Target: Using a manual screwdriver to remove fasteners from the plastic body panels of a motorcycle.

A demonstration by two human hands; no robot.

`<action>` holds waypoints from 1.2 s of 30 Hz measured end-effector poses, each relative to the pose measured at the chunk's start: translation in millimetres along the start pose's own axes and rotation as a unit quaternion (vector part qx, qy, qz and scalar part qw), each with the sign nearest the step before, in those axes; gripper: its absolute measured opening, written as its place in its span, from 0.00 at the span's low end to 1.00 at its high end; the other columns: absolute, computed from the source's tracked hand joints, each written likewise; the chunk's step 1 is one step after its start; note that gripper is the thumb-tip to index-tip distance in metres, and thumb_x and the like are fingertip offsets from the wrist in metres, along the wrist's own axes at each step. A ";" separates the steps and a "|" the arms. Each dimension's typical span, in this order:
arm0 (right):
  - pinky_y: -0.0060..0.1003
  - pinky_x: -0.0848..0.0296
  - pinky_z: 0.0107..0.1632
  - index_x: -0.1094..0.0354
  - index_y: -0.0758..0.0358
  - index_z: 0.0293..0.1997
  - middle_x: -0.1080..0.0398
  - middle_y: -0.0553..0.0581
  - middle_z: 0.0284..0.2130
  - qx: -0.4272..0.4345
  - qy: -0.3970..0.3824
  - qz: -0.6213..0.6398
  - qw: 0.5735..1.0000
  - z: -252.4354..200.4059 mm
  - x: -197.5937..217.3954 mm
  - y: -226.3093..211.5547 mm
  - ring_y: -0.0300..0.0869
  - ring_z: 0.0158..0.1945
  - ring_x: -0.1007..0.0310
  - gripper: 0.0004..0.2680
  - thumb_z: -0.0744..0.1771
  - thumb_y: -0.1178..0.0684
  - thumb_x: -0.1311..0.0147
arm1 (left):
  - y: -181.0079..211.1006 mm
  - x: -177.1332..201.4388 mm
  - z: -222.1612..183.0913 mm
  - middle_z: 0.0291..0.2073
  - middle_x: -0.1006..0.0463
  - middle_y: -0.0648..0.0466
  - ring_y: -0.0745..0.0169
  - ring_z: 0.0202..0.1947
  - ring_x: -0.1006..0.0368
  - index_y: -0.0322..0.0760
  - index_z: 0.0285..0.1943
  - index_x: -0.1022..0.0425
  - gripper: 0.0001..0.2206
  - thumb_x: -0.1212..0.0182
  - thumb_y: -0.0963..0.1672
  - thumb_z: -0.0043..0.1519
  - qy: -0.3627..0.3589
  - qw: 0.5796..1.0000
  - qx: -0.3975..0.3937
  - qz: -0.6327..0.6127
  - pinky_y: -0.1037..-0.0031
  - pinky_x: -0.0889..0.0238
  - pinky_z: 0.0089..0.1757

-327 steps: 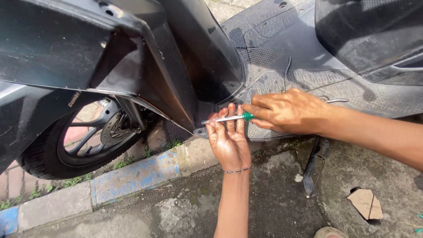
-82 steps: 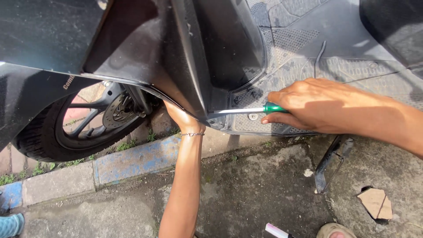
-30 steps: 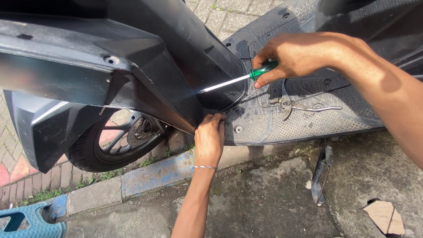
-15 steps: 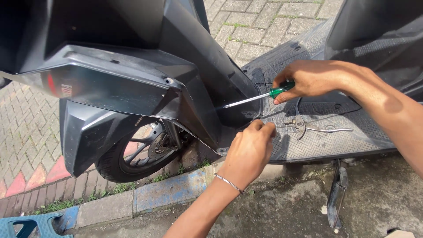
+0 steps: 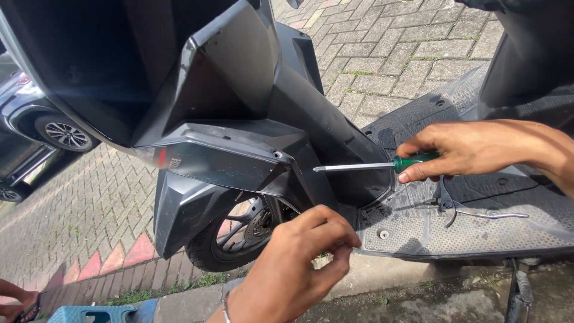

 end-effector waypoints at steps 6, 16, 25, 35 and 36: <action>0.41 0.23 0.50 0.32 0.34 0.39 0.21 0.37 0.39 -0.176 -0.038 -0.366 0.913 -65.6 -1.8 -27.3 0.42 0.46 0.19 0.18 0.66 0.18 0.55 | 41.9 77.1 3.7 0.41 0.17 0.45 0.64 0.42 0.18 0.31 0.39 0.19 0.04 0.36 0.35 0.59 0.203 0.971 -0.013 0.126 0.84 0.20 0.41; 0.44 0.27 0.43 0.43 0.29 0.43 0.27 0.30 0.36 -0.158 -0.024 -0.363 0.918 -112.1 15.6 -91.0 0.44 0.41 0.23 0.12 0.66 0.23 0.53 | 31.0 67.6 13.3 0.49 0.19 0.35 0.49 0.49 0.20 0.21 0.46 0.21 0.04 0.33 0.31 0.66 0.230 0.920 -0.042 0.315 0.68 0.28 0.53; 0.31 0.26 0.40 0.28 0.26 0.36 0.25 0.21 0.34 0.016 0.228 -0.185 0.956 -96.3 48.0 -87.9 0.24 0.34 0.23 0.08 0.59 0.33 0.37 | -5.8 85.5 19.0 0.40 0.18 0.63 0.64 0.43 0.27 0.47 0.45 0.18 0.05 0.28 0.40 0.66 0.234 0.883 -0.025 0.405 0.71 0.48 0.42; 0.26 0.30 0.25 0.19 0.52 0.36 0.22 0.51 0.16 0.105 0.407 0.073 0.905 -107.9 66.7 -88.1 0.37 0.13 0.25 0.08 0.58 0.51 0.26 | -21.3 82.2 29.3 0.34 0.21 0.72 0.64 0.45 0.34 0.56 0.41 0.19 0.06 0.29 0.44 0.61 0.218 0.900 0.005 0.379 0.59 0.58 0.43; 0.25 0.32 0.31 0.17 0.40 0.35 0.21 0.47 0.09 0.053 0.407 0.013 0.912 -108.3 67.5 -87.3 0.34 0.13 0.23 0.07 0.58 0.44 0.25 | -20.0 82.2 29.8 0.36 0.21 0.74 0.63 0.45 0.36 0.56 0.40 0.19 0.05 0.28 0.44 0.61 0.226 0.899 0.007 0.374 0.60 0.58 0.43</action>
Point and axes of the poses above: each hand's wrist, its own z-axis towards the middle knuckle, its own x-axis out of the back of the hand, y = z × x, the point moved 5 cm from there along z, towards the middle knuckle
